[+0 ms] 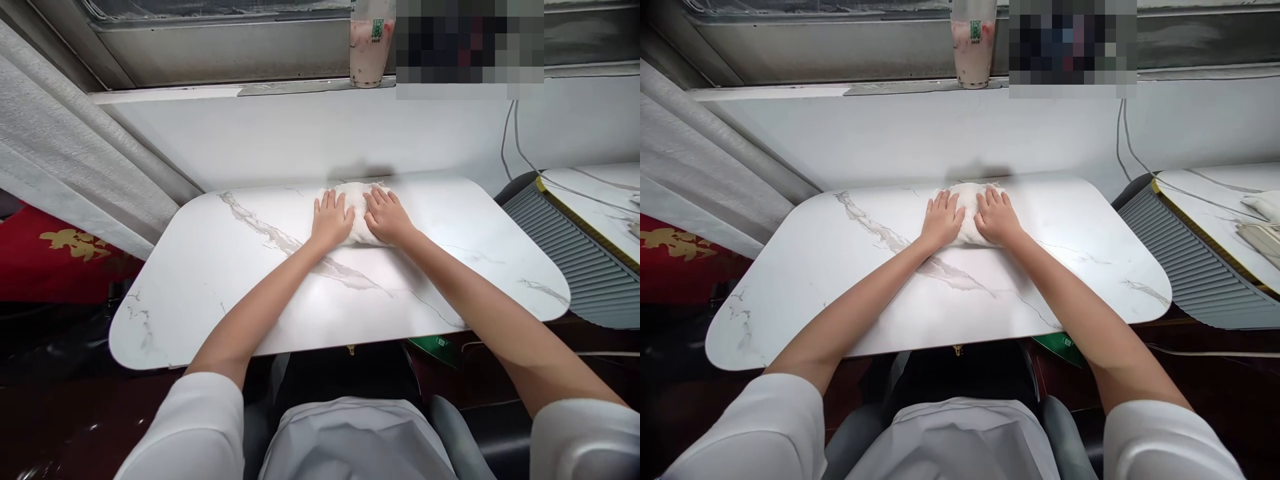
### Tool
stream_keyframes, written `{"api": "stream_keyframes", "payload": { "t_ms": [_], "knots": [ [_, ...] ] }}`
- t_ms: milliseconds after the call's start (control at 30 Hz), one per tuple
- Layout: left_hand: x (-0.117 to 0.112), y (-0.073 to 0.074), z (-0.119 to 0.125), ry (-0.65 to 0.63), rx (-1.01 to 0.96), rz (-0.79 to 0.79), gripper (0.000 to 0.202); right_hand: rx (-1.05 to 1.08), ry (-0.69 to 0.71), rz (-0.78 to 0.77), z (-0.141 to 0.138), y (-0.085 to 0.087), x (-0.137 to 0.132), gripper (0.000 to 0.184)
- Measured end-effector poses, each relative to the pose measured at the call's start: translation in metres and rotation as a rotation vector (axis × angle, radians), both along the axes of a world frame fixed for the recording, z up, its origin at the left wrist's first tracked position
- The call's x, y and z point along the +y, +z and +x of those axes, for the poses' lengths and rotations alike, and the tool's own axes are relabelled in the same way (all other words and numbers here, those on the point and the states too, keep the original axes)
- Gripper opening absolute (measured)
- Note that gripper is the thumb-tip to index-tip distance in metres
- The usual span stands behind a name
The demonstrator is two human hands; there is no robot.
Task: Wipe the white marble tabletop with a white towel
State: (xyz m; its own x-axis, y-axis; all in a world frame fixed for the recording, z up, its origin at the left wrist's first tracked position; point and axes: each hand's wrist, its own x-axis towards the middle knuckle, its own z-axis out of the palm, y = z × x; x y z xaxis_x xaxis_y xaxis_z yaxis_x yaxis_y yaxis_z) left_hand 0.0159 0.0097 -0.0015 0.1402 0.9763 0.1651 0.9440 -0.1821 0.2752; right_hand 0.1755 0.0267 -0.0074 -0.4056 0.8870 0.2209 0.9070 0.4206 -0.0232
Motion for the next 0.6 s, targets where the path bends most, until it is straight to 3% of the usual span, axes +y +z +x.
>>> {"api": "stream_keyframes", "payload": {
  "t_ms": [200, 333, 467, 600],
  "knots": [
    [-0.081, 0.001, 0.006, -0.089, 0.015, 0.008, 0.054, -0.093, -0.049, 0.032, 0.012, 0.002, -0.093, 0.057],
    [-0.130, 0.001, 0.010, -0.149, 0.022, -0.027, 0.059, -0.059, 0.004, 0.087, 0.023, 0.000, -0.148, 0.059],
    [-0.159, 0.001, 0.016, -0.201, 0.013, -0.026, 0.061, -0.049, 0.017, 0.091, 0.035, -0.003, -0.178, 0.062],
    [-0.164, 0.001, 0.023, -0.211, -0.009, -0.012, 0.060, -0.063, 0.009, 0.081, 0.042, -0.003, -0.182, 0.059]
  ]
}}
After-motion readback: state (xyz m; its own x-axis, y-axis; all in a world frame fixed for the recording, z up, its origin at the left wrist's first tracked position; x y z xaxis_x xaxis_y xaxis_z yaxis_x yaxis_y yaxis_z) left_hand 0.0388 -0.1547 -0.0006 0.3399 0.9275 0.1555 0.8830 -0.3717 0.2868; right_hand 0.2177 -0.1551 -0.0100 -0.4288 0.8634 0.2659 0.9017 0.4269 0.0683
